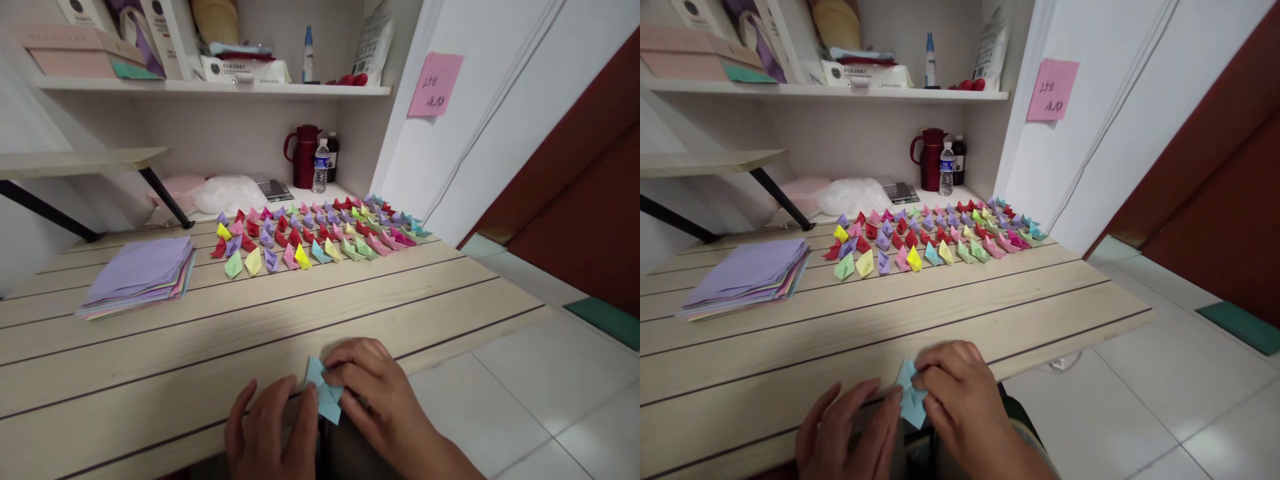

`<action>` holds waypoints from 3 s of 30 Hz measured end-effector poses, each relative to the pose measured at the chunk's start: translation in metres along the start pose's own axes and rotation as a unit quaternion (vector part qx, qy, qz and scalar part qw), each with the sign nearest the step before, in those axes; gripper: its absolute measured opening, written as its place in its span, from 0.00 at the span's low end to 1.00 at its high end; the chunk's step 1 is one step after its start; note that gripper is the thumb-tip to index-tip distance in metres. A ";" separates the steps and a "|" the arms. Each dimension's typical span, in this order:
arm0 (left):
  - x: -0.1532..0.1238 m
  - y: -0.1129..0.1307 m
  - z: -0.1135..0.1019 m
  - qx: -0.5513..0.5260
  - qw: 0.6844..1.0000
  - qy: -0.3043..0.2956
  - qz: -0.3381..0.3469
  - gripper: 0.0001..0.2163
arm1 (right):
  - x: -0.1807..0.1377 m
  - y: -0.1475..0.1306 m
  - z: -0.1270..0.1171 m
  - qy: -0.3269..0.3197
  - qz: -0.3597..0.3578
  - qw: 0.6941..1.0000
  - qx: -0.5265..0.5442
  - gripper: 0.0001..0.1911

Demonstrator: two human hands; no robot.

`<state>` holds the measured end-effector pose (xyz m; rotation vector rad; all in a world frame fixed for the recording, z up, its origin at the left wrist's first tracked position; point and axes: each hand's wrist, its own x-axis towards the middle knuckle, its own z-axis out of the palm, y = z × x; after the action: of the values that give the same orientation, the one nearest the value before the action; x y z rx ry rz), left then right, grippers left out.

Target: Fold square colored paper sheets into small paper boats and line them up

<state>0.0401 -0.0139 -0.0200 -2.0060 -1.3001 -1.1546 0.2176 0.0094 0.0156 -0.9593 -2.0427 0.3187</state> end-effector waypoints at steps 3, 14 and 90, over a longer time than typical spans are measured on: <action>-0.001 -0.002 0.000 -0.029 0.999 -0.021 0.006 0.12 | 0.000 0.001 -0.002 -0.014 0.006 1.000 -0.003 0.10; 0.000 -0.007 0.002 -0.101 0.993 -0.056 0.016 0.14 | -0.008 0.012 -0.014 0.005 0.003 0.995 -0.099 0.07; 0.025 -0.024 0.005 -0.058 0.984 -0.166 0.001 0.02 | 0.001 0.005 -0.009 -0.014 0.110 0.986 -0.126 0.04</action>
<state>0.0250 0.0129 -0.0032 -2.3610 -1.4141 -0.9399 0.2266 0.0128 0.0191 -1.3469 -2.0395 0.1926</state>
